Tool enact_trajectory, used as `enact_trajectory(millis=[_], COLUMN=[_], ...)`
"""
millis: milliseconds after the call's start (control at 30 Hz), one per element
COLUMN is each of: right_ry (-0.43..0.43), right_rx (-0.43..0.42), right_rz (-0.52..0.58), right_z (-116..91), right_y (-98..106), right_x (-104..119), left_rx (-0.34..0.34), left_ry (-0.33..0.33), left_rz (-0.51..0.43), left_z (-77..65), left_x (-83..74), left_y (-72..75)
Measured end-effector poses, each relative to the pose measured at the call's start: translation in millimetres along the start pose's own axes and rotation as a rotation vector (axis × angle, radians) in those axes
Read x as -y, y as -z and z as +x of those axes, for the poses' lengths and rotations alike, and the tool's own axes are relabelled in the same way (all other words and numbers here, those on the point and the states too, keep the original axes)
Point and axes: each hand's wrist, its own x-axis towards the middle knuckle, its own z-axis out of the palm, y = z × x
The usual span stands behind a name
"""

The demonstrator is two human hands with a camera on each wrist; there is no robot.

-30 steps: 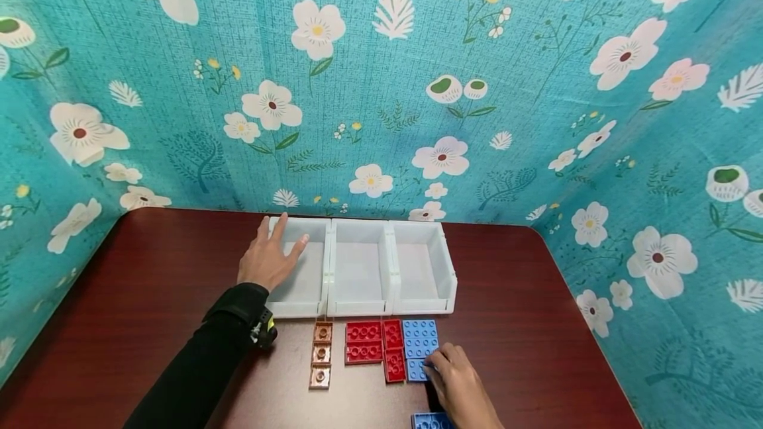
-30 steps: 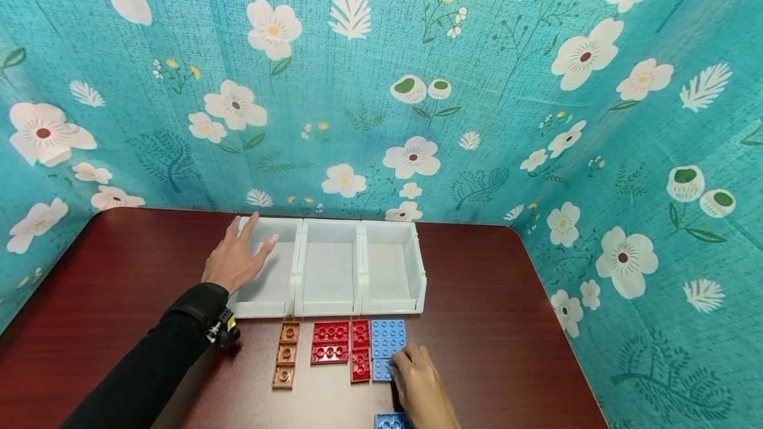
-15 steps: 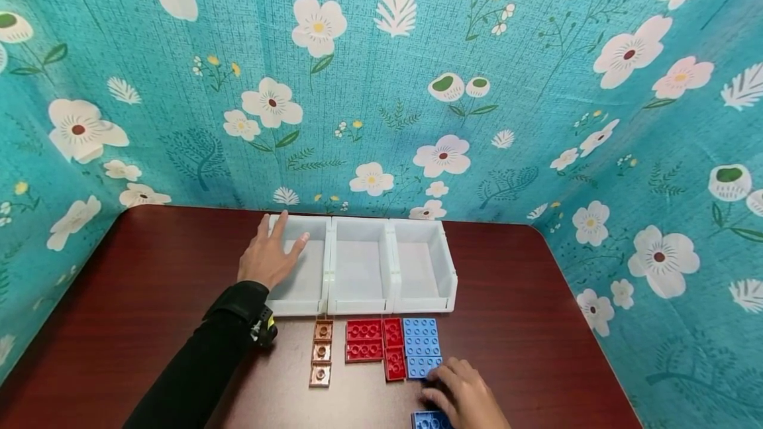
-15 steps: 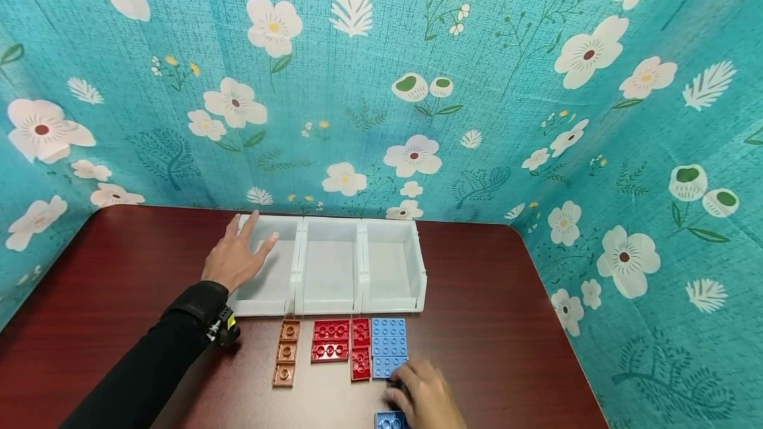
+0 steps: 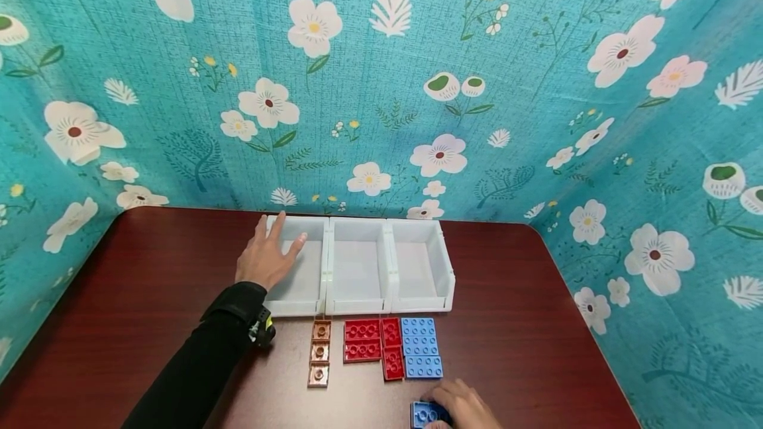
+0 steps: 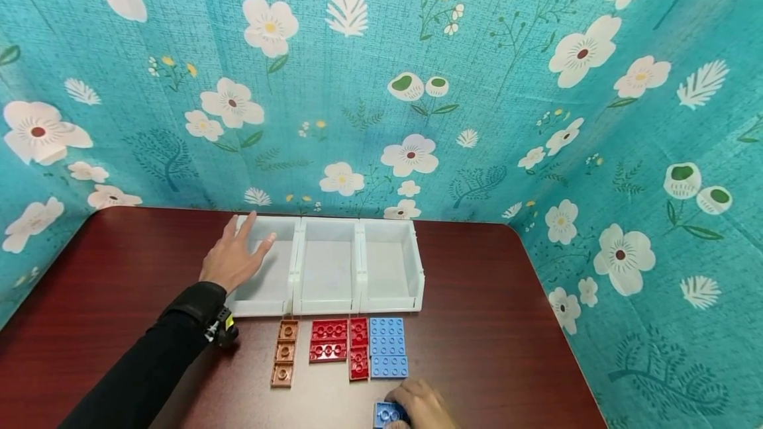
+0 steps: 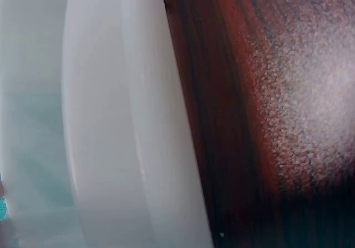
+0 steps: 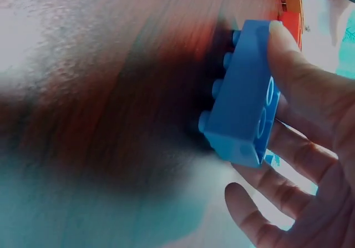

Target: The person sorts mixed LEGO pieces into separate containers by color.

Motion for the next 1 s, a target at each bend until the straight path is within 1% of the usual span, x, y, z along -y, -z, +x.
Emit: enact_trajectory(millis=[133,167,233,300,433,567,633,733,833,867,900,1000], right_ry=[-0.086,-0.116,-0.149,-0.157,-0.213,-0.284,-0.294,-0.235,-0.138,-0.122,-0.114,-0.144], right_rx=[0.045,0.064,0.069,0.060,0.074,0.116,0.116,0.048,-0.067,-0.096,-0.115,-0.145], right_rz=[-0.025,-0.028,-0.053,-0.085,-0.105,-0.083,-0.080,-0.130,-0.242,-0.272,-0.295,-0.336], right_z=[5,6,9,11,16,19,19,17,15,14,14,14], right_y=[-2,-1,5,8,14,15,14,8,1,0,-1,-3], right_x=[2,4,14,20,31,34,35,34,33,33,33,37], left_rx=[-0.001,-0.001,0.003,0.004,0.002,0.002,0.003,0.000,-0.001,0.000,0.002,0.004], left_ry=[0.003,0.004,0.006,0.007,0.010,0.011,0.010,0.008,0.008,0.009,0.010,0.012], left_rz=[0.001,0.002,0.004,0.007,0.008,0.002,-0.003,-0.008,-0.007,-0.006,-0.005,-0.004], left_z=[-0.1,-0.2,0.1,0.2,0.6,0.4,-0.1,-0.8,-1.0,-1.0,-0.9,-0.8], left_x=[-0.1,-0.2,0.1,0.4,0.0,-0.6,-0.7,-0.4,-0.4,-0.6,-0.9,-1.7], left_y=[0.3,0.4,0.3,0.1,0.6,1.2,1.1,1.0,1.3,1.5,1.7,2.0])
